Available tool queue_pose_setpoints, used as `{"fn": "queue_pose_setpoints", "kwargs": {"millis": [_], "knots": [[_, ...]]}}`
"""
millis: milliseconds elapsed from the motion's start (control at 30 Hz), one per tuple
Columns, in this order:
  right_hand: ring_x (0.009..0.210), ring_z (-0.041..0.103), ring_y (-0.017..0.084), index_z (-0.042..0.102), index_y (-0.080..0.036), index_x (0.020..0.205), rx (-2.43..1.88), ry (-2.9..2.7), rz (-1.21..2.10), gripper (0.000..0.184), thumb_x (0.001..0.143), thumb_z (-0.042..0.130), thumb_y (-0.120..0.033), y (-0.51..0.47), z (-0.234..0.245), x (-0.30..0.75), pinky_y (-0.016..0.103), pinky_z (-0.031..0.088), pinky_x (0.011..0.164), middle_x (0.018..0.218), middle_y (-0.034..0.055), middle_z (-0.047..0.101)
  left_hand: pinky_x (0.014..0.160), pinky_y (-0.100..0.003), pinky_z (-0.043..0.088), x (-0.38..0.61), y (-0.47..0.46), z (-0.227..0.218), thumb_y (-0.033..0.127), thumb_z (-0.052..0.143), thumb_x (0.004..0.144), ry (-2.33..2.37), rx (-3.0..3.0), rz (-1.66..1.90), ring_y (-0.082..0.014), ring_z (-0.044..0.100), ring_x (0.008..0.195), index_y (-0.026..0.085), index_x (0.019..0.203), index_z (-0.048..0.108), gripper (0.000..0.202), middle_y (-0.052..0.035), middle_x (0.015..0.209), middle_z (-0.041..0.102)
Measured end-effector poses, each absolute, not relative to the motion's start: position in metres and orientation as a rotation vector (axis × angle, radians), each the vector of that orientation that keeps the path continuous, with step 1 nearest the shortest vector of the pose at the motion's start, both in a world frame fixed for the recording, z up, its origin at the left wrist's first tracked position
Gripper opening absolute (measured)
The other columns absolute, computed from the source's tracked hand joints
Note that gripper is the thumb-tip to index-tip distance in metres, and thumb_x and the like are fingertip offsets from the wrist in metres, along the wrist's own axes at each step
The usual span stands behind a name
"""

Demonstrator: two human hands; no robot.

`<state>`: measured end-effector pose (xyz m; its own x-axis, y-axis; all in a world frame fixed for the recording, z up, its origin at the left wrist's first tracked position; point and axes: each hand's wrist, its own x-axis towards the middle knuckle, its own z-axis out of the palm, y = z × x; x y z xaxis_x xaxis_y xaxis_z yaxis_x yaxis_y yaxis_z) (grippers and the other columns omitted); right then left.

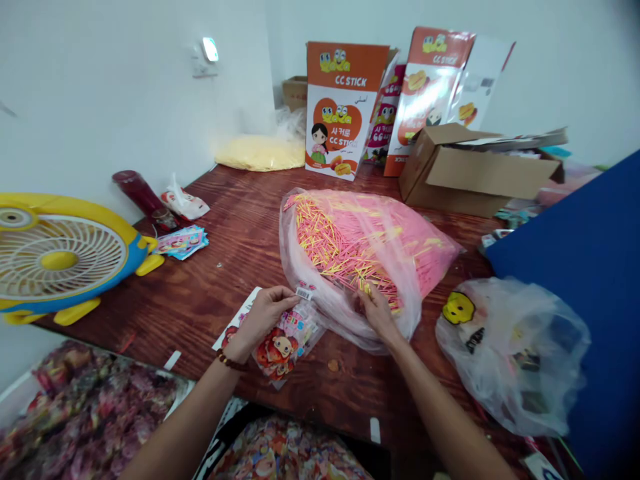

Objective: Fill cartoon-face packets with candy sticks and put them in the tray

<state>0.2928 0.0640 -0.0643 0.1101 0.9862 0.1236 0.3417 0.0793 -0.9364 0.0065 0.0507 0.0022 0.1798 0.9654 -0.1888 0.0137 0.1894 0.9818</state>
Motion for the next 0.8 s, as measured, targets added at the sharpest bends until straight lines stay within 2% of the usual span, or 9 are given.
{"fn": "queue_pose_setpoints", "kwargs": {"millis": [67, 167, 233, 333, 467, 533, 667, 800], "knots": [[0.064, 0.051, 0.018, 0.057, -0.023, 0.08, -1.455, -1.369, 0.872, 0.025, 0.088, 0.052, -0.046, 0.059, -0.055, 0.287, 0.031, 0.039, 0.062, 0.071, 0.0006, 0.062, 0.055, -0.024, 0.038, 0.01, 0.051, 0.004, 0.042, 0.077, 0.072, 1.164, 1.215, 0.89, -0.0105, 0.05, 0.057, 0.015, 0.07, 0.069, 0.029, 0.0004, 0.063, 0.061], [0.074, 0.058, 0.019, 0.058, -0.023, 0.084, -1.366, -1.391, 0.915, 0.022, 0.09, 0.052, -0.043, 0.056, -0.026, 0.269, 0.031, 0.044, 0.07, 0.078, 0.0019, 0.065, 0.056, -0.024, 0.036, 0.015, 0.05, 0.009, 0.042, 0.073, 0.077, 1.128, 1.327, 0.806, -0.0098, 0.046, 0.057, 0.014, 0.069, 0.069, 0.029, 0.0011, 0.062, 0.059], [0.077, 0.06, 0.02, 0.06, -0.023, 0.093, -1.283, -1.519, 0.967, 0.022, 0.092, 0.051, -0.042, 0.053, -0.002, 0.254, 0.031, 0.045, 0.072, 0.084, 0.0028, 0.068, 0.057, -0.023, 0.035, 0.018, 0.049, 0.013, 0.041, 0.071, 0.079, 1.082, 1.391, 0.764, -0.0097, 0.046, 0.057, 0.014, 0.07, 0.068, 0.028, 0.0014, 0.062, 0.058], [0.078, 0.059, 0.018, 0.06, -0.022, 0.092, -1.17, -1.788, 0.902, 0.02, 0.096, 0.048, -0.037, 0.049, 0.023, 0.239, 0.03, 0.043, 0.073, 0.087, 0.0037, 0.066, 0.06, -0.023, 0.038, 0.022, 0.047, 0.017, 0.04, 0.07, 0.08, 1.014, 1.429, 0.74, -0.0106, 0.048, 0.061, 0.015, 0.072, 0.067, 0.027, 0.0008, 0.066, 0.061], [0.079, 0.056, 0.018, 0.056, -0.021, 0.091, -1.135, -2.065, 0.713, 0.012, 0.096, 0.046, -0.024, 0.045, 0.027, 0.232, 0.029, 0.039, 0.071, 0.086, 0.004, 0.063, 0.064, -0.024, 0.042, 0.021, 0.047, 0.017, 0.041, 0.07, 0.082, 0.95, 1.43, 0.718, -0.0124, 0.053, 0.066, 0.015, 0.082, 0.069, 0.026, -0.0009, 0.073, 0.065], [0.078, 0.055, 0.019, 0.055, -0.021, 0.09, -1.161, -2.138, 0.672, 0.012, 0.096, 0.045, -0.021, 0.044, 0.024, 0.232, 0.029, 0.038, 0.07, 0.086, 0.0046, 0.062, 0.065, -0.024, 0.042, 0.021, 0.048, 0.016, 0.04, 0.069, 0.082, 0.952, 1.446, 0.709, -0.0129, 0.054, 0.067, 0.015, 0.08, 0.069, 0.025, -0.0012, 0.073, 0.065], [0.078, 0.055, 0.019, 0.054, -0.023, 0.09, -1.167, -2.165, 0.68, 0.011, 0.096, 0.044, -0.023, 0.043, 0.024, 0.233, 0.029, 0.038, 0.069, 0.089, 0.005, 0.063, 0.06, -0.024, 0.039, 0.023, 0.047, 0.016, 0.037, 0.067, 0.082, 1.022, 1.533, 0.705, -0.012, 0.05, 0.062, 0.015, 0.072, 0.066, 0.025, -0.0002, 0.067, 0.062], [0.069, 0.052, 0.018, 0.051, -0.024, 0.083, -1.18, -2.095, 0.751, 0.015, 0.096, 0.044, -0.026, 0.04, 0.029, 0.237, 0.029, 0.037, 0.064, 0.077, 0.0013, 0.06, 0.055, -0.023, 0.034, 0.028, 0.044, 0.016, 0.039, 0.061, 0.086, 1.044, 1.614, 0.666, -0.0106, 0.043, 0.056, 0.016, 0.068, 0.063, 0.03, 0.0017, 0.061, 0.055]]}}
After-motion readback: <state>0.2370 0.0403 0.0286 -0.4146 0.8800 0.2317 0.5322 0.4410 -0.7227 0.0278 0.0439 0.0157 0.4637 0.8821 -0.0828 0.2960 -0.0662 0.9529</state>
